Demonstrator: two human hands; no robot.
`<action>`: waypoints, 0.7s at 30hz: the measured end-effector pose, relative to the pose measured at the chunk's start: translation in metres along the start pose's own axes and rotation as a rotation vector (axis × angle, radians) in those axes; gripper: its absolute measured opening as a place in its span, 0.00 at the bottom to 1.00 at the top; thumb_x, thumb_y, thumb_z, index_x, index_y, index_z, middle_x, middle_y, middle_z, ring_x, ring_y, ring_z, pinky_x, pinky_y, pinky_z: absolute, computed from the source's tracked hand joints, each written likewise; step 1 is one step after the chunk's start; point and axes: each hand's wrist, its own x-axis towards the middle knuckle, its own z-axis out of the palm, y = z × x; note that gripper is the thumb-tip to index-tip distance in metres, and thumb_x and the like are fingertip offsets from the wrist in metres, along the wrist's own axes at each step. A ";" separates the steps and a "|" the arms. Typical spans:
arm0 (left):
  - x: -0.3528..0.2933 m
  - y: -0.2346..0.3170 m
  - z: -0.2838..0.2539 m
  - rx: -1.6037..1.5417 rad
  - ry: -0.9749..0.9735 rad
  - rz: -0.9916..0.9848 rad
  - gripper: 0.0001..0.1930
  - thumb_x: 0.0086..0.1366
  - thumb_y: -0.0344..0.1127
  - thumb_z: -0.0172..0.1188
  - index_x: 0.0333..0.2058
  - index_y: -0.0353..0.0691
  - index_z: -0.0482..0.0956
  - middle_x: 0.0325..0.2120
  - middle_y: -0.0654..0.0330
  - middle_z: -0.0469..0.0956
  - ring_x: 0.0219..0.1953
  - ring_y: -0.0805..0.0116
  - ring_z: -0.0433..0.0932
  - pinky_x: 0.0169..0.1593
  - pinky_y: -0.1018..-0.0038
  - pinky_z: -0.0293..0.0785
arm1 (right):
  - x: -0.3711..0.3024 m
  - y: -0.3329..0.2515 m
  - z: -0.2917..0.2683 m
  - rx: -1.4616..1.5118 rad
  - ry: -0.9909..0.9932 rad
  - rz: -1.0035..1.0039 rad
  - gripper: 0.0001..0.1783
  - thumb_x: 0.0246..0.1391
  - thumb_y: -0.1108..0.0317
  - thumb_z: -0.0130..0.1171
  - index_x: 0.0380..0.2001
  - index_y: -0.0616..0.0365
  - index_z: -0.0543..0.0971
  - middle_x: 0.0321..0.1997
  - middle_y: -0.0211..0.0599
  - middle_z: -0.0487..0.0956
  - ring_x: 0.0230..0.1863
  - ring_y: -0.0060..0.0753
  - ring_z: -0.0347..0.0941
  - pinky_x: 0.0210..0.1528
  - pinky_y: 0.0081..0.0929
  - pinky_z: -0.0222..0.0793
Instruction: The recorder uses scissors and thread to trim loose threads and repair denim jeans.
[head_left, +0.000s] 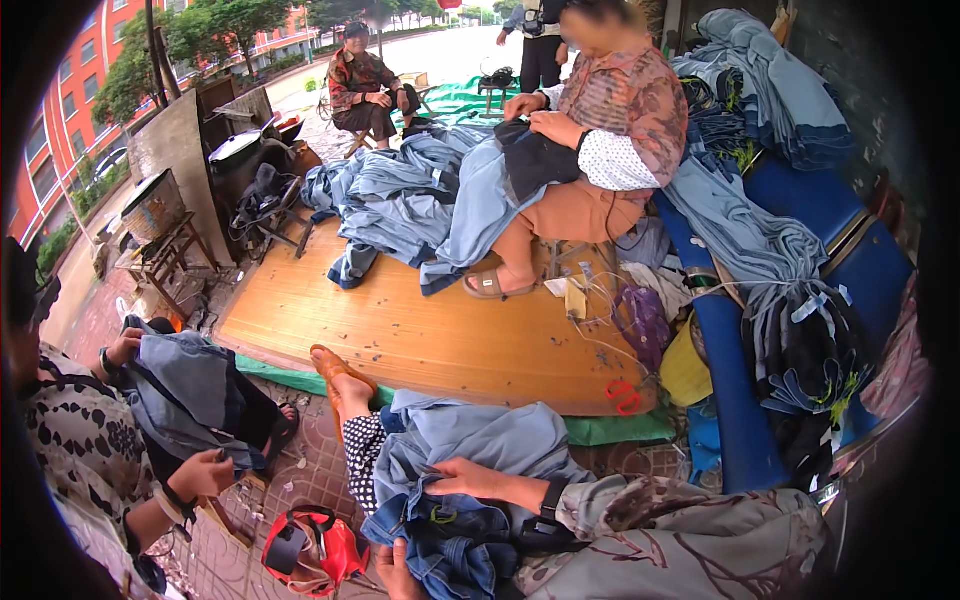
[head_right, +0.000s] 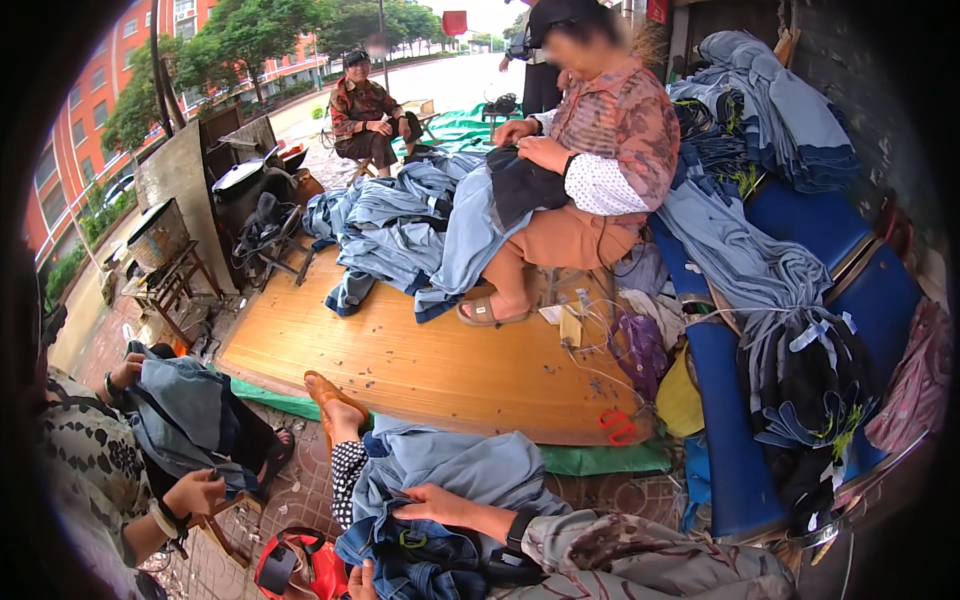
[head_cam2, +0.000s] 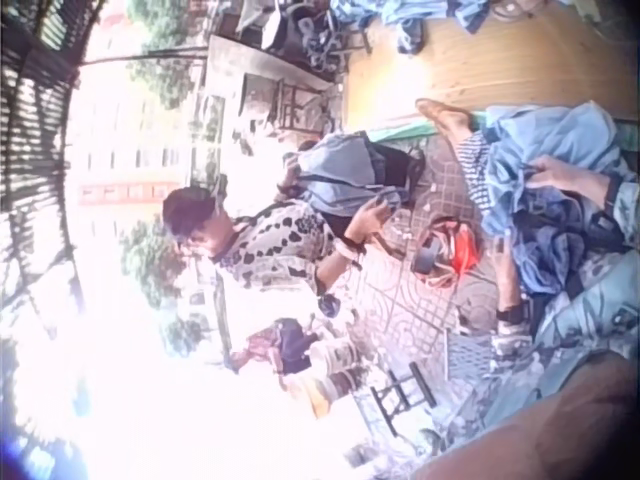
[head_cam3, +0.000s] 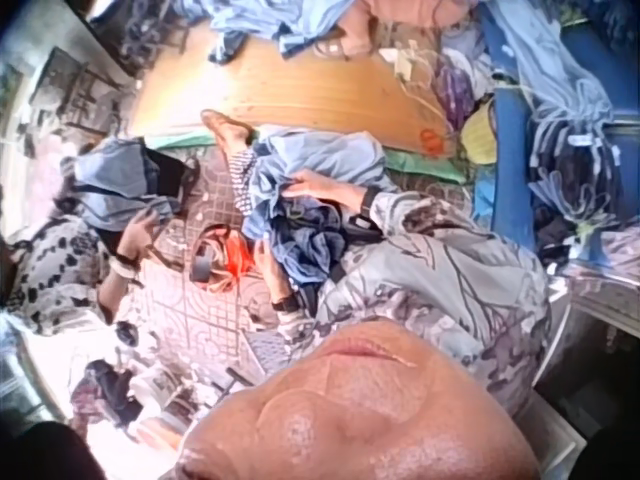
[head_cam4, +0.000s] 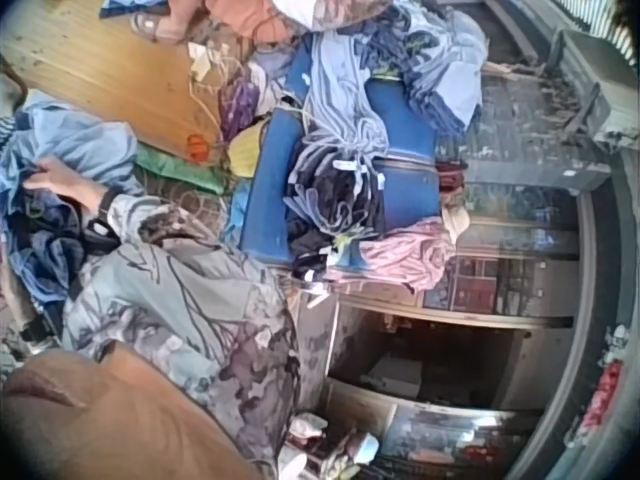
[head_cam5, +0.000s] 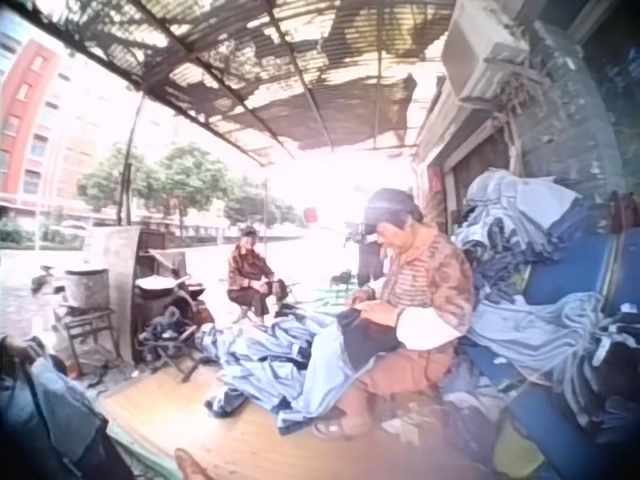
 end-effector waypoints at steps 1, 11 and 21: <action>-0.001 0.001 0.001 0.004 0.008 -0.001 0.15 0.62 0.39 0.51 0.36 0.30 0.71 0.31 0.60 0.73 0.32 0.73 0.67 0.37 0.77 0.65 | 0.000 0.000 0.001 -0.009 0.000 -0.002 0.13 0.53 0.65 0.54 0.37 0.64 0.74 0.33 0.18 0.71 0.37 0.12 0.61 0.42 0.15 0.58; -0.004 0.006 0.001 -0.010 -0.011 -0.032 0.16 0.62 0.39 0.50 0.41 0.30 0.70 0.35 0.57 0.73 0.36 0.71 0.69 0.40 0.76 0.66 | 0.003 0.009 -0.003 0.008 -0.012 -0.010 0.15 0.52 0.64 0.56 0.39 0.63 0.74 0.33 0.17 0.71 0.36 0.09 0.61 0.40 0.12 0.59; -0.002 0.005 -0.003 0.037 -0.047 -0.029 0.16 0.63 0.38 0.49 0.41 0.29 0.69 0.37 0.56 0.73 0.37 0.70 0.70 0.41 0.76 0.66 | 0.005 0.011 -0.003 0.036 -0.007 -0.019 0.15 0.52 0.65 0.56 0.40 0.64 0.74 0.34 0.18 0.72 0.36 0.10 0.62 0.41 0.12 0.59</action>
